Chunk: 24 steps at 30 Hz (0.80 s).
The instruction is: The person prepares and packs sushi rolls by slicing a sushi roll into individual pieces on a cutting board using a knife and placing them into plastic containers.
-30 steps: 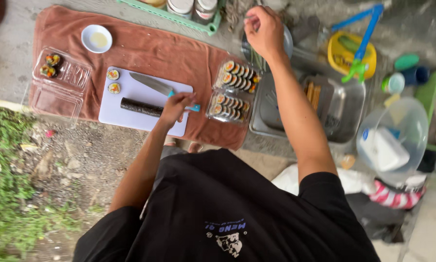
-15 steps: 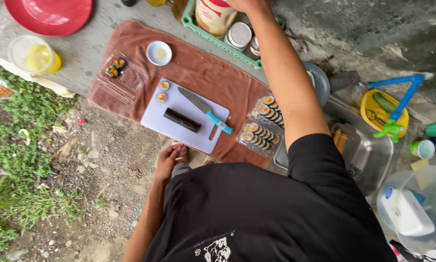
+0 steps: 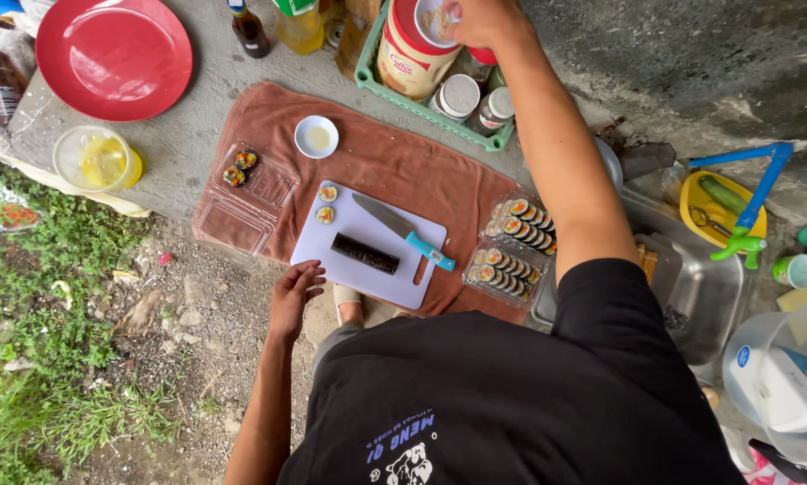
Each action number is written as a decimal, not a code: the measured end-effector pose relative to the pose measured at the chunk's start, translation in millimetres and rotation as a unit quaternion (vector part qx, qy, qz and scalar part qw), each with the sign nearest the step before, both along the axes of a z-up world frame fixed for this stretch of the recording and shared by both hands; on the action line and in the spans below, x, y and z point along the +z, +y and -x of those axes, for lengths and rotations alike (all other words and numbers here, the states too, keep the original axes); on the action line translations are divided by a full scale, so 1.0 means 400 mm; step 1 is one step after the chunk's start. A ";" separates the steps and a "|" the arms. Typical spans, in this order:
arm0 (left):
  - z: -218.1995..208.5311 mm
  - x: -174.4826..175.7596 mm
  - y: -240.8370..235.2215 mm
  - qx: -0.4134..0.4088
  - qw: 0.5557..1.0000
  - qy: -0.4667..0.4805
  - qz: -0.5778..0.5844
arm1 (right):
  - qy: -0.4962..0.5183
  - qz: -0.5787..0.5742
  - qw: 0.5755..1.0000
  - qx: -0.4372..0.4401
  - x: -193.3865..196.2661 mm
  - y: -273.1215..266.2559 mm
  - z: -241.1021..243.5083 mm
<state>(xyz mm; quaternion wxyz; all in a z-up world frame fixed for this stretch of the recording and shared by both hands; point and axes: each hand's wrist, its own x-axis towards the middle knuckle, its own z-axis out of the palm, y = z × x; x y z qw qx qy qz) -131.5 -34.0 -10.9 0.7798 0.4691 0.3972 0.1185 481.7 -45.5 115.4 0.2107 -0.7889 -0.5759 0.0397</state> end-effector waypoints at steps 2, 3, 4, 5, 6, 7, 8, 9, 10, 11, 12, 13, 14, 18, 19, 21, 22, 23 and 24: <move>-0.009 0.008 0.008 -0.003 1.000 0.006 0.000 | 0.022 0.004 1.000 -0.008 0.004 0.012 0.013; -0.019 0.007 0.008 -0.004 1.000 0.003 -0.002 | 0.047 0.006 0.999 -0.015 0.005 0.020 0.016; -0.024 0.007 0.006 -0.013 1.000 -0.002 0.000 | 0.046 0.004 0.999 -0.014 0.007 0.027 0.019; -0.029 0.007 0.005 -0.022 1.000 -0.006 0.002 | -0.012 -0.017 1.000 -0.013 0.013 0.032 0.022; -0.028 0.005 0.001 -0.022 1.000 -0.004 0.001 | -0.068 -0.038 0.997 -0.013 0.018 0.034 0.033; -0.028 0.003 -0.004 -0.023 1.000 -0.011 0.004 | -0.067 -0.039 0.997 -0.013 0.027 0.032 0.048; -0.032 0.003 -0.005 -0.024 1.000 -0.019 0.007 | -0.080 -0.053 0.995 -0.020 0.043 0.025 0.061; -0.034 0.004 -0.002 -0.024 1.000 -0.019 0.006 | -0.094 -0.066 0.993 -0.026 0.061 0.021 0.075; -0.036 0.006 -0.003 -0.023 0.999 -0.016 0.015 | -0.094 -0.066 0.993 -0.026 0.075 0.020 0.091; -0.040 0.008 -0.003 -0.023 0.999 -0.013 0.025 | -0.111 -0.079 0.991 -0.005 0.085 0.023 0.105; -0.042 0.012 -0.003 -0.023 0.999 -0.013 0.025 | -0.126 -0.091 0.988 0.014 0.091 0.022 0.114; -0.045 0.016 -0.001 -0.029 0.999 -0.014 0.020 | -0.126 -0.091 0.988 0.014 0.092 0.024 0.118; -0.047 0.022 0.000 -0.034 0.999 -0.015 0.014 | -0.089 -0.062 0.994 -0.003 0.088 0.028 0.119; -0.051 0.049 0.007 -0.032 0.999 -0.016 0.010 | -0.092 -0.078 0.993 0.013 0.046 0.034 0.118; -0.050 0.055 0.009 -0.030 0.999 -0.011 0.001 | -0.091 -0.078 0.993 0.015 0.036 0.037 0.113; -0.041 0.062 0.006 -0.027 1.000 -0.002 -0.007 | -0.110 -0.118 0.987 0.008 0.006 0.036 0.109; -0.037 0.063 0.002 -0.024 1.000 -0.007 -0.006 | -0.107 -0.117 0.987 0.007 -0.010 0.033 0.103; -0.034 0.061 -0.002 -0.021 1.000 -0.012 -0.005 | -0.082 -0.107 0.991 -0.013 -0.024 0.036 0.091; -0.032 0.057 -0.008 -0.025 1.000 -0.008 -0.003 | -0.056 -0.095 0.993 -0.036 -0.038 0.031 0.076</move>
